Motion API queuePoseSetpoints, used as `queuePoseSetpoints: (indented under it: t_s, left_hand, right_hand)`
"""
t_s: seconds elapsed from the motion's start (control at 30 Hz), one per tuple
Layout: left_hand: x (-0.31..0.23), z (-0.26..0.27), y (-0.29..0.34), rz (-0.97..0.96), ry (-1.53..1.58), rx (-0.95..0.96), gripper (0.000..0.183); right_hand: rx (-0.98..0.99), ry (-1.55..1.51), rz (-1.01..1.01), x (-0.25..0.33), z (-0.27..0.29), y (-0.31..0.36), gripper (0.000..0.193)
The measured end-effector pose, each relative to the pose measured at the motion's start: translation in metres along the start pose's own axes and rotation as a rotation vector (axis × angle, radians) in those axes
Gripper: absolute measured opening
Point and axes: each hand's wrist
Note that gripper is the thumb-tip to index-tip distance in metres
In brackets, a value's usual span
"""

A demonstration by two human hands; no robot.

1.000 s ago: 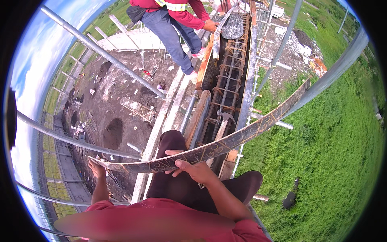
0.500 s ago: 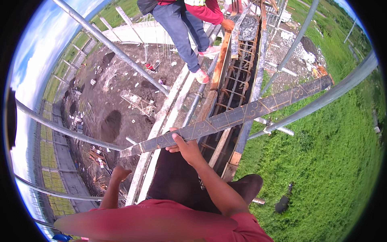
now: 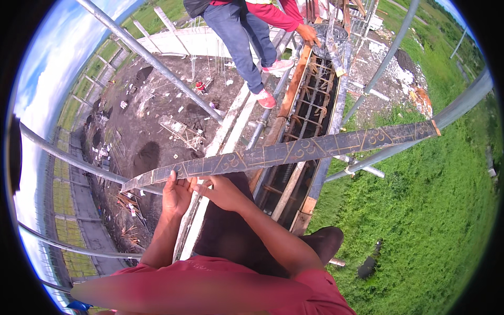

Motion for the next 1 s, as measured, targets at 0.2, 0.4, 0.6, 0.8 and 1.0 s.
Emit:
queuePoseSetpoints:
  t_s: [0.2, 0.4, 0.6, 0.8, 1.0]
  left_hand:
    - [-0.021, 0.022, -0.026, -0.109, 0.022, 0.049, 0.030]
    - [-0.009, -0.012, -0.043, -0.214, -0.156, 0.266, 0.026]
    - [-0.043, -0.069, -0.057, -0.388, -0.392, 0.510, 0.019]
    - [-0.022, -0.180, -0.069, -0.376, -0.430, 0.809, 0.023]
    - [0.061, -0.313, -0.045, -0.044, -0.607, 1.034, 0.031]
  right_hand:
    - [0.113, 0.557, -0.060, 0.065, 0.044, 0.142, 0.061]
    - [-0.946, 0.991, -0.269, 0.107, 0.125, 0.262, 0.082]
    - [-1.075, 0.942, -0.706, 0.035, 0.155, 0.330, 0.114]
    - [-1.229, 0.780, -0.839, -0.072, 0.135, 0.380, 0.127]
    - [-1.592, 0.639, -0.801, -0.167, 0.073, 0.444, 0.085]
Point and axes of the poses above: each hand's wrist, its own y-axis away from the middle knuckle, its own z-axis out of the back of the hand, x = y × z, and after that the axes turned 14 degrees about x, right-handed
